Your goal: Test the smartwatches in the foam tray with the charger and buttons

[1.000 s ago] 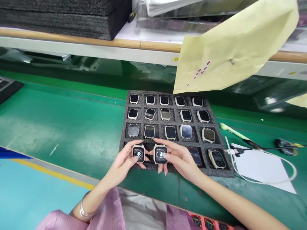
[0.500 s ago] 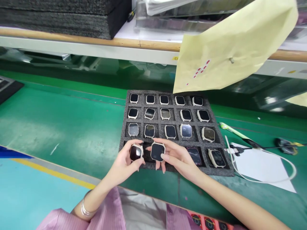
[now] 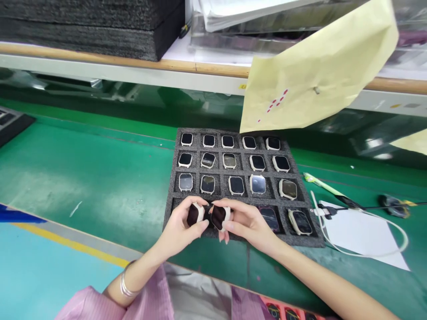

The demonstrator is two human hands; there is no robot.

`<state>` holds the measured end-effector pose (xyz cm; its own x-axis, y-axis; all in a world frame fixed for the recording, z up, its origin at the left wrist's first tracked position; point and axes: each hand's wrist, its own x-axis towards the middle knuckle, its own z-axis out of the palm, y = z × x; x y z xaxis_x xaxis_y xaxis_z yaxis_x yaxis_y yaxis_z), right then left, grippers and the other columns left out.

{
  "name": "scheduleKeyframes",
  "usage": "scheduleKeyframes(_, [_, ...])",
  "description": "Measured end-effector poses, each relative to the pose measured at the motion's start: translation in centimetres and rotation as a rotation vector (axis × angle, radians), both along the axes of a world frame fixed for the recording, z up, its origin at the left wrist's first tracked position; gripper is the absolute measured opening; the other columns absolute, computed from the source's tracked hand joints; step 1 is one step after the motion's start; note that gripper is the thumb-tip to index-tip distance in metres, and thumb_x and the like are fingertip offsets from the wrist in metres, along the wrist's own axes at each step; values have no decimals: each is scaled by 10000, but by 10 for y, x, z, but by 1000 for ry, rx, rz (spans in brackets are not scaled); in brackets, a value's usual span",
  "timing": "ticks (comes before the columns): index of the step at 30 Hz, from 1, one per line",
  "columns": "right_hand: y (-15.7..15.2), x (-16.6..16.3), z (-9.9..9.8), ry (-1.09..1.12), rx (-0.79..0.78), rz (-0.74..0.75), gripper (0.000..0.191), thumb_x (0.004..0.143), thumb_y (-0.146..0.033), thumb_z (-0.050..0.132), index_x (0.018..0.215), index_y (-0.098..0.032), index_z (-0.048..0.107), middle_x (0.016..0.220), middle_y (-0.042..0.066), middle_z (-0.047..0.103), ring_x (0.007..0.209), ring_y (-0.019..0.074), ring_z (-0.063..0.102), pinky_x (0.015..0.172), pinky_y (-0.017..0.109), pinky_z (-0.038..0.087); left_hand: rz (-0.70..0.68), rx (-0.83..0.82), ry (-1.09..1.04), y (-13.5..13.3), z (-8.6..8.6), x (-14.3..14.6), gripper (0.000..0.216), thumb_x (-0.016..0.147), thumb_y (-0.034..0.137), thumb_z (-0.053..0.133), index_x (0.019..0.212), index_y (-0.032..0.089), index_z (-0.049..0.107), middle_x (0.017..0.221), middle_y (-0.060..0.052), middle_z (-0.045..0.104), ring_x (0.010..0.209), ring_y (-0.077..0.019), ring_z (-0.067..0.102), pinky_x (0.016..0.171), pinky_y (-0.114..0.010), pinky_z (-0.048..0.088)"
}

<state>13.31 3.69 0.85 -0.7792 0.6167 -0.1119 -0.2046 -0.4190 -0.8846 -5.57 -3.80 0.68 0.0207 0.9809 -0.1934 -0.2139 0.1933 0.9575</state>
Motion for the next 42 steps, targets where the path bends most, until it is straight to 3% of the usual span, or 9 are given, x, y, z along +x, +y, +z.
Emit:
scheduleKeyframes(5, [0,1,0,-6,-21,-22,397,839,-252,756,1209,-170,637,755,18,663,615,157,689,545,258,561,-20,-6,-73,4,-1,2,261,804,250,679,1016,187,540,752,53,460,457,-34,352,407,-179,286])
scheduleKeyframes(11, [0,2,1,-33,-26,-35,376,819,-261,768,1173,-175,673,872,36,636,602,155,678,554,285,574,-32,-22,-22,2,-3,-1,240,795,257,689,973,186,545,697,61,451,484,-53,387,426,-175,294])
scheduleKeyframes(19, [1,2,3,-10,-32,-21,364,827,-266,758,1170,-176,680,800,24,645,570,149,678,501,239,529,4,9,-42,2,-4,1,247,801,243,679,996,187,537,723,60,445,505,-55,399,464,-179,339])
scheduleKeyframes(27, [1,2,3,-11,-32,-18,355,830,-262,750,1163,-164,672,752,18,648,559,167,677,496,274,546,24,11,-8,1,-2,1,255,813,244,663,1024,192,530,713,60,442,523,-70,401,490,-192,346])
scheduleKeyframes(42, [2,3,1,10,-1,-10,353,851,-223,727,1197,-196,663,808,22,649,579,145,679,538,259,563,6,43,-14,-1,-5,-2,271,836,228,651,1082,205,540,748,53,443,506,-59,385,470,-193,325])
